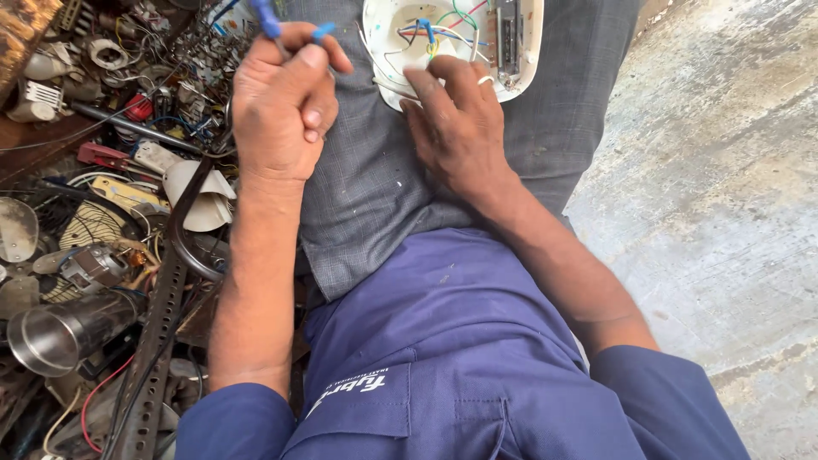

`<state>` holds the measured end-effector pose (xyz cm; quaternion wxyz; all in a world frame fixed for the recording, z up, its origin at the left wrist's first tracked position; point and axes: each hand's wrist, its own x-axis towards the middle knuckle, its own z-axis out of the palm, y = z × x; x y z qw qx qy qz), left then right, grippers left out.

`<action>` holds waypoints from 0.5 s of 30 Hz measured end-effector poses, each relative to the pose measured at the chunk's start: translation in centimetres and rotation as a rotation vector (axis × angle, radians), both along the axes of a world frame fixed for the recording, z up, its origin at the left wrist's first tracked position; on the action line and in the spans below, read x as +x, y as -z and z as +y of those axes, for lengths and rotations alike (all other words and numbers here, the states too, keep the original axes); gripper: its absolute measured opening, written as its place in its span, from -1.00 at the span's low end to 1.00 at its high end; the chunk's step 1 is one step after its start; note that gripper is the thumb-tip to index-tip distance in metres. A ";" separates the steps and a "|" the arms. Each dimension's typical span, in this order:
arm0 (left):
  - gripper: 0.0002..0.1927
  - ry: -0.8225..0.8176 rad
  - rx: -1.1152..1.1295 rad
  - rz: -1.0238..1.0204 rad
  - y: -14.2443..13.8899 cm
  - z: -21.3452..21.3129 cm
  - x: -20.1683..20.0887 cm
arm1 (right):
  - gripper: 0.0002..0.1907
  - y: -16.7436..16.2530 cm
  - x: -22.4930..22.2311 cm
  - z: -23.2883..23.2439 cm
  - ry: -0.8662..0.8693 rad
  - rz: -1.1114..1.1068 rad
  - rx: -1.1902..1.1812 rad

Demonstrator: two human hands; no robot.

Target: The person sits on the floor and repairs a small electric fan by manipulating its internal wiring. They use a screwdriver to adjust connections on a control module and scissors to trim wires, then plug the fan into a power source to test it.

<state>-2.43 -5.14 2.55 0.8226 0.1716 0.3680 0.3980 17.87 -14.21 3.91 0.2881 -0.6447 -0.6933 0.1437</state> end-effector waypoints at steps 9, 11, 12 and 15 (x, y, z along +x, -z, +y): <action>-0.93 -0.040 0.173 0.299 -0.1 0.8 0.3 | -0.84 1.6 -2.7 2.4 0.159 -0.100 -0.216; -0.93 -0.037 0.252 0.346 0.1 1.7 0.8 | -0.83 1.8 -2.9 2.6 0.156 -0.058 -0.182; -0.93 -0.032 0.293 0.367 0.3 2.3 1.0 | -0.81 1.9 -2.9 2.7 0.151 -0.013 -0.153; -0.91 -0.033 0.604 0.503 1.0 4.6 1.6 | -0.88 1.8 -2.8 2.7 0.132 0.061 -0.122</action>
